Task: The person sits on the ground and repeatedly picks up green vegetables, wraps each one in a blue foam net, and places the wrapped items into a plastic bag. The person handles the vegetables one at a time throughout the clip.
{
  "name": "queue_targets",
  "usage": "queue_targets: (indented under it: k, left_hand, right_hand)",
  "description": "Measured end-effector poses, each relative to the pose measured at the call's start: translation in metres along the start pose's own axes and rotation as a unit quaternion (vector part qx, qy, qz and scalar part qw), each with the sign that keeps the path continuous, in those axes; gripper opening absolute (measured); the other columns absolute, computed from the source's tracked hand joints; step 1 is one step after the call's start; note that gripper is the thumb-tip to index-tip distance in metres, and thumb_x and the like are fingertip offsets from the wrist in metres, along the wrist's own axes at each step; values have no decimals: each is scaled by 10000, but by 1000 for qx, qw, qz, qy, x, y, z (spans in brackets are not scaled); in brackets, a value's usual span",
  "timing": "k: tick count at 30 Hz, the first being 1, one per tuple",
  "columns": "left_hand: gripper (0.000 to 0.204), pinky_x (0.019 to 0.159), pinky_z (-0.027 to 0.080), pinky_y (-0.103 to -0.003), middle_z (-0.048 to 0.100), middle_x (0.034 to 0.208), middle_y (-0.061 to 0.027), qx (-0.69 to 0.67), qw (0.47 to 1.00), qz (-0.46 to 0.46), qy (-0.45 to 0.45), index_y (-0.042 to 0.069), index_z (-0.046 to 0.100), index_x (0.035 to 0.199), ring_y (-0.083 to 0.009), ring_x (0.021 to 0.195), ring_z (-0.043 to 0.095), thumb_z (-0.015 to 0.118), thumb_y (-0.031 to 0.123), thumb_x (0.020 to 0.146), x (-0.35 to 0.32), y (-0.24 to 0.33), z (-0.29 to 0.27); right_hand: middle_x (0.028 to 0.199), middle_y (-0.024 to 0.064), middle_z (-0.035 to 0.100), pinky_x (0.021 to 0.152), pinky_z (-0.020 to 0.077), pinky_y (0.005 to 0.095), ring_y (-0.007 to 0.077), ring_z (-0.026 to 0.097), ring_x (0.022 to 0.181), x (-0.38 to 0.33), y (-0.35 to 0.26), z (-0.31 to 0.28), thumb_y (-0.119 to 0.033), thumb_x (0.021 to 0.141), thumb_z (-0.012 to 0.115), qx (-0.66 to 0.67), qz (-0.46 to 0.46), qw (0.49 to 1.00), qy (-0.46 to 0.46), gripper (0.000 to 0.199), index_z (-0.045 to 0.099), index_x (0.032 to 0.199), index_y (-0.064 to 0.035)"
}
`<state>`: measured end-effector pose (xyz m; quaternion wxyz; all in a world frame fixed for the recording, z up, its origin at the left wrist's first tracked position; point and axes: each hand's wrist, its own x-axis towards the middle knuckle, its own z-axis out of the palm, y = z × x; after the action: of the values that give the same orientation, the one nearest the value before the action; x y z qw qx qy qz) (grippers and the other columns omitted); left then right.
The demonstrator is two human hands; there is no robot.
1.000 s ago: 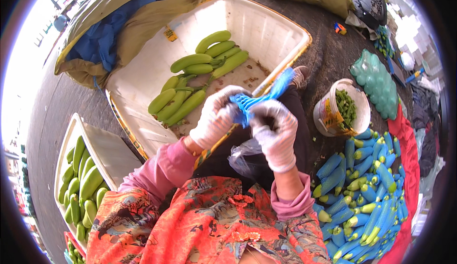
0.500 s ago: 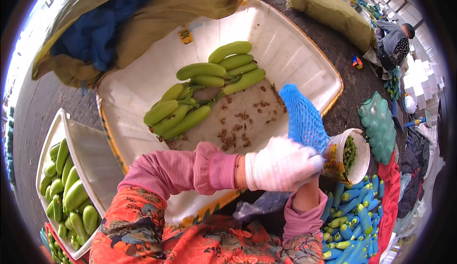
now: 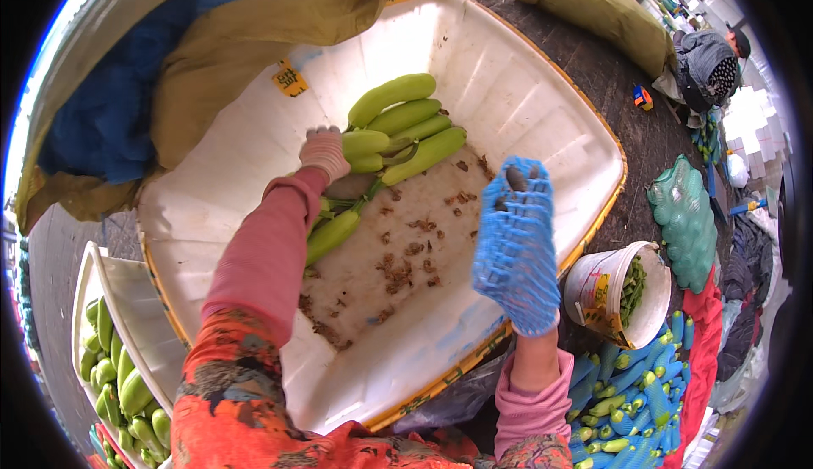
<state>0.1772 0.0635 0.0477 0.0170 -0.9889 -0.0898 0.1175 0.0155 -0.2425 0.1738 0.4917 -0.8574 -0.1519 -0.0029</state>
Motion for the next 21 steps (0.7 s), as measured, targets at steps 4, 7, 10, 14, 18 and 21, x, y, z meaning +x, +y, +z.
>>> queue_targets:
  k: [4, 7, 10, 14, 18, 21]
  left_hand:
    - [512, 828, 555, -388, 668, 1011, -201, -609, 767, -2, -205, -56, 618, 1094, -317, 922, 654, 798, 190, 682, -74, -14, -48]
    - [411, 727, 583, -385, 672, 940, -161, -864, 453, 5, -219, -57, 605, 1090, -269, 777, 665, 720, 179, 775, -159, 5, -105]
    - [383, 760, 558, -334, 641, 883, -104, -880, 441, 73, -158, -21, 568, 1114, -221, 778, 647, 684, 192, 818, -230, 34, -133]
    - [777, 948, 446, -363, 587, 1172, -174, -614, 756, 220, -57, 18, 305, 1421, -237, 1066, 561, 663, 446, 880, -336, 45, -145]
    - [640, 813, 502, -477, 625, 1047, -251, -440, 791, 415, -89, 75, 380, 1331, -452, 970, 609, 650, 426, 868, -408, 15, -150]
    - [432, 715, 527, -394, 654, 938, -176, -515, 698, 488, 101, 70, 551, 1218, -345, 847, 667, 726, 50, 824, -429, 5, -158]
  right_hand:
    - [1134, 66, 614, 1128, 331, 349, 189, 525, 1154, -8, -23, 16, -147, 878, 643, 107, -43, 975, -191, 602, 360, 1401, -52]
    - [1031, 39, 630, 1142, 307, 346, 160, 562, 1049, -29, -56, 37, -133, 830, 691, -118, -269, 943, -154, 629, 372, 1369, -66]
    - [985, 47, 630, 1119, 337, 391, 184, 597, 948, -62, -81, 42, -182, 790, 729, 26, -163, 976, -142, 588, 441, 1297, -109]
    - [1217, 125, 488, 1069, 361, 399, 247, 517, 1095, -101, -99, 29, -233, 672, 839, 94, -143, 985, 34, 916, 299, 1386, -40]
    - [1357, 156, 429, 1081, 361, 378, 260, 454, 1234, -155, -103, 9, -278, 618, 894, 272, 35, 960, 49, 1205, 133, 1499, 33]
    - [1410, 163, 437, 1087, 380, 388, 271, 483, 1248, -173, -106, 16, -330, 727, 800, 272, -32, 960, -58, 1031, 201, 1482, 37]
